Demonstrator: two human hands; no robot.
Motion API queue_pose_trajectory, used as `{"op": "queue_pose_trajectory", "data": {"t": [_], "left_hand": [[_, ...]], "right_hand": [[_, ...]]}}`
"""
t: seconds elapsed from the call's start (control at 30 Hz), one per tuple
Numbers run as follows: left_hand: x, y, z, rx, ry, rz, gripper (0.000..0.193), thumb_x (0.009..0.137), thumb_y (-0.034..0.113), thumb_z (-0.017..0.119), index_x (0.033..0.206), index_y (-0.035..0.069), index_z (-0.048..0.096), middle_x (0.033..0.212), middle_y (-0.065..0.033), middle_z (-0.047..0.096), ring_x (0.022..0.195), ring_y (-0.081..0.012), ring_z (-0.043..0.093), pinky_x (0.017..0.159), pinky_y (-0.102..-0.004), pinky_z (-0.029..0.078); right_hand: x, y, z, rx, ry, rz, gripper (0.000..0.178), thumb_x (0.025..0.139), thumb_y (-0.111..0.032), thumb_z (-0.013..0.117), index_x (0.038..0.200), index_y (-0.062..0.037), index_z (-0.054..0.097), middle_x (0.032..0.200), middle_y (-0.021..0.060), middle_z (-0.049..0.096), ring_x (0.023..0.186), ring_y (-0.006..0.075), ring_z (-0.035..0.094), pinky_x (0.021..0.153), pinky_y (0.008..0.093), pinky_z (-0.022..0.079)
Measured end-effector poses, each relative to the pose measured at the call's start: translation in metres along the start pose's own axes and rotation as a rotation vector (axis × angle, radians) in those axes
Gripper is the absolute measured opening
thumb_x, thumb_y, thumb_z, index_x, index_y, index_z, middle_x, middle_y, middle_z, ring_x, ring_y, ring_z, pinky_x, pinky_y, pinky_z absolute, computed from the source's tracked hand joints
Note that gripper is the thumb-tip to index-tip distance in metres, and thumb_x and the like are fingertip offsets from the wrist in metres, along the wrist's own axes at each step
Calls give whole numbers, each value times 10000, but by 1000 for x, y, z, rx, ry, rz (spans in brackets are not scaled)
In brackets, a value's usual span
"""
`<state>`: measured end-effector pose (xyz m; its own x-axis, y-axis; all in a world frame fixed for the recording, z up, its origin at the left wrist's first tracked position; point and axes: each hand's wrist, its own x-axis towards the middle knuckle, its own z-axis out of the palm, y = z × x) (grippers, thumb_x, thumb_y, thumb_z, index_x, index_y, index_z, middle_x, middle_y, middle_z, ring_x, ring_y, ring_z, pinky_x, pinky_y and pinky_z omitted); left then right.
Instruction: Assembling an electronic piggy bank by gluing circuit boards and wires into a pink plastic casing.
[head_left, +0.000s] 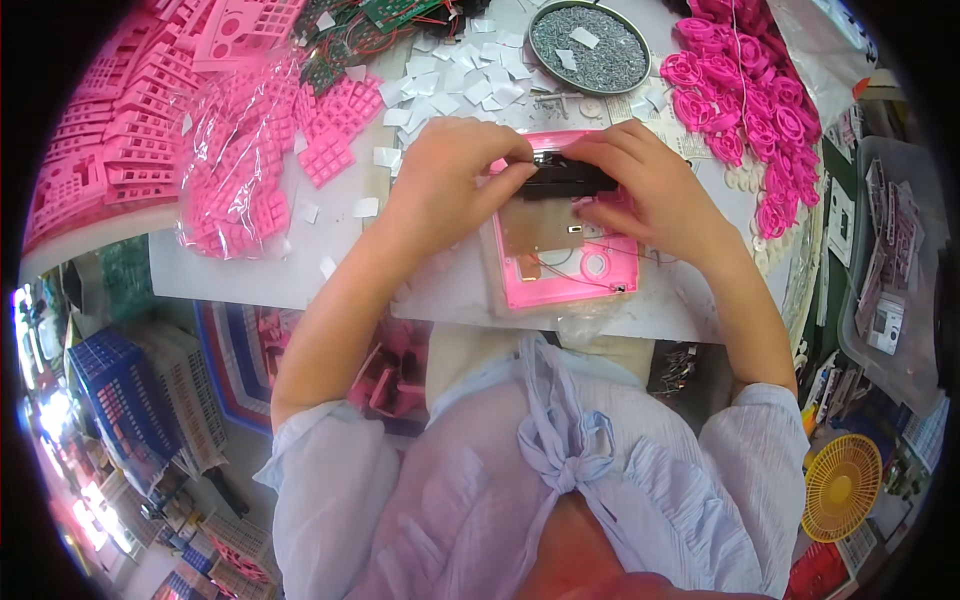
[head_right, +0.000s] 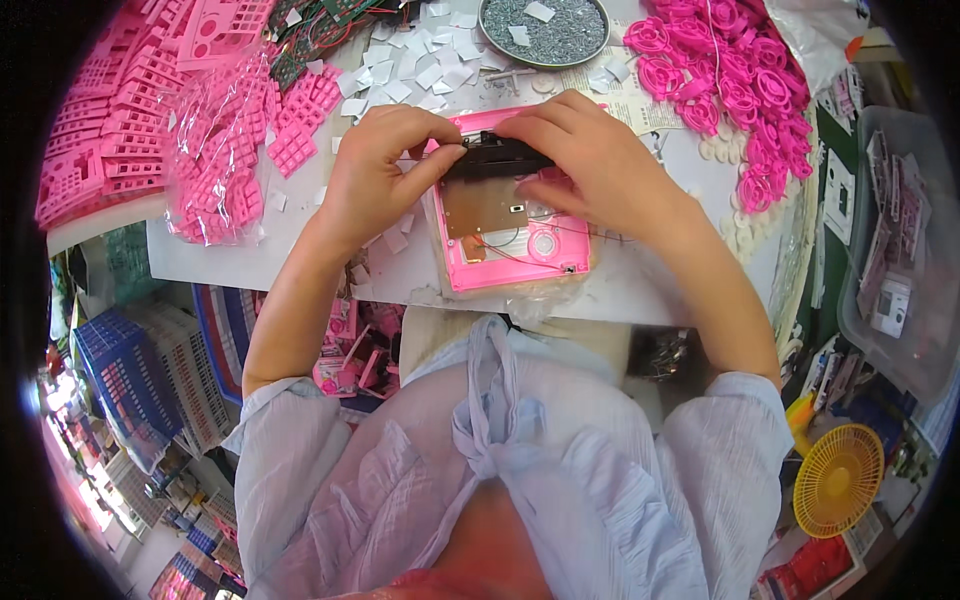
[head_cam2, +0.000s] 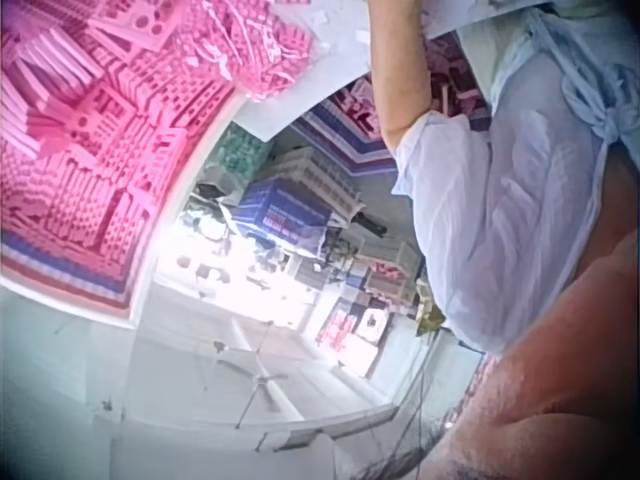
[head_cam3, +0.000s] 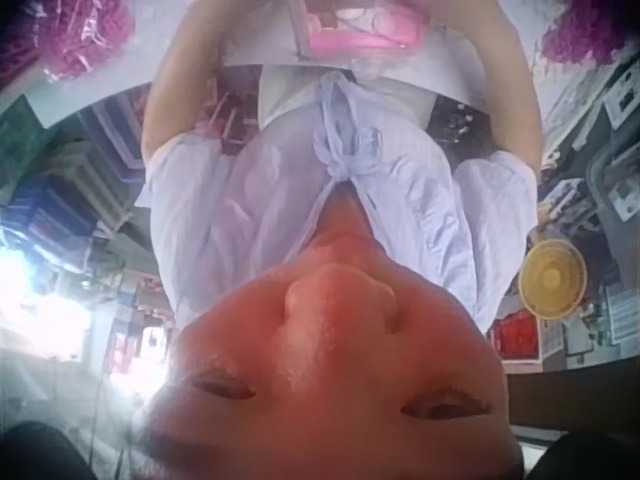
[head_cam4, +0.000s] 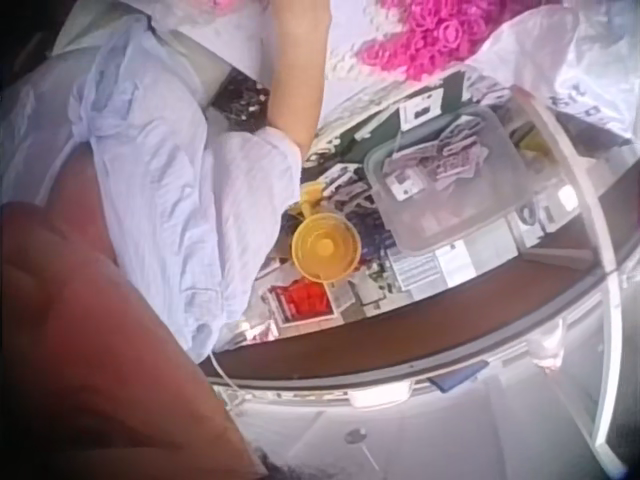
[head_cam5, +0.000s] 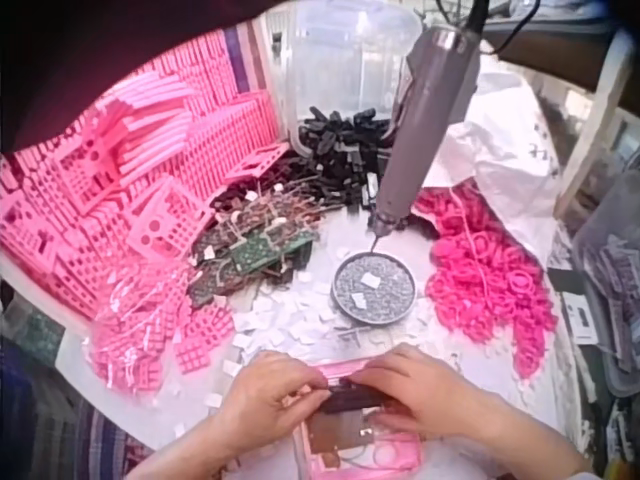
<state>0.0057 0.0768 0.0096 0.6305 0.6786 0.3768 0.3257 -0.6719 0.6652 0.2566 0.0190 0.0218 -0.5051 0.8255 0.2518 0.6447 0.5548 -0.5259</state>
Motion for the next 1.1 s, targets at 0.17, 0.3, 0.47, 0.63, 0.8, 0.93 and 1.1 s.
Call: {"op": "queue_pose_trajectory", "data": {"t": [0.17,0.3,0.47,0.63,0.8,0.93,1.1], "left_hand": [[9,-1,-10,39,-120,8,106,817,110,761,900,68,711,802,-69,685,687,-217,607,719,-344,470],[17,-1,-19,17,-213,-47,114,815,109,755,911,71,706,798,-74,679,711,-254,624,706,-368,483],[17,-10,-18,-19,-341,103,110,807,96,742,901,67,694,792,-81,664,753,-292,630,709,-393,497],[21,-10,-17,25,-438,161,114,791,99,748,883,79,685,808,-78,659,807,-293,640,719,-404,504],[8,9,-17,302,-420,324,147,794,133,743,933,109,701,868,-66,676,830,-266,645,717,-394,506],[-13,17,-14,227,-273,260,198,839,119,710,1036,114,729,867,-68,694,805,-266,652,712,-381,514],[-10,20,-3,-93,-268,-281,155,880,109,676,1001,30,731,786,-106,704,698,-245,679,670,-348,538]], "right_hand": [[6,-4,-5,19,-34,-4,516,721,-102,790,1205,-62,616,1025,118,643,949,331,603,811,419,530],[5,-15,-8,103,-99,69,557,714,-107,794,1235,-64,602,990,116,651,973,330,610,829,418,533],[3,-17,-1,191,-91,110,572,701,-99,797,1238,-64,603,1046,111,659,1027,334,600,877,426,523],[6,-16,-1,117,-141,-3,559,674,-86,796,1202,-62,617,1100,93,642,1033,330,574,887,422,513],[6,-17,0,59,-175,-44,515,672,-77,792,1161,-99,629,1095,67,621,1028,321,561,872,423,515],[6,-22,-1,-12,-177,-70,476,688,-73,786,1134,-116,628,1101,48,618,1035,299,564,822,416,544],[7,-33,1,-87,-170,-22,437,712,-91,777,1120,-121,622,1087,34,625,1041,271,577,767,372,572]]}}
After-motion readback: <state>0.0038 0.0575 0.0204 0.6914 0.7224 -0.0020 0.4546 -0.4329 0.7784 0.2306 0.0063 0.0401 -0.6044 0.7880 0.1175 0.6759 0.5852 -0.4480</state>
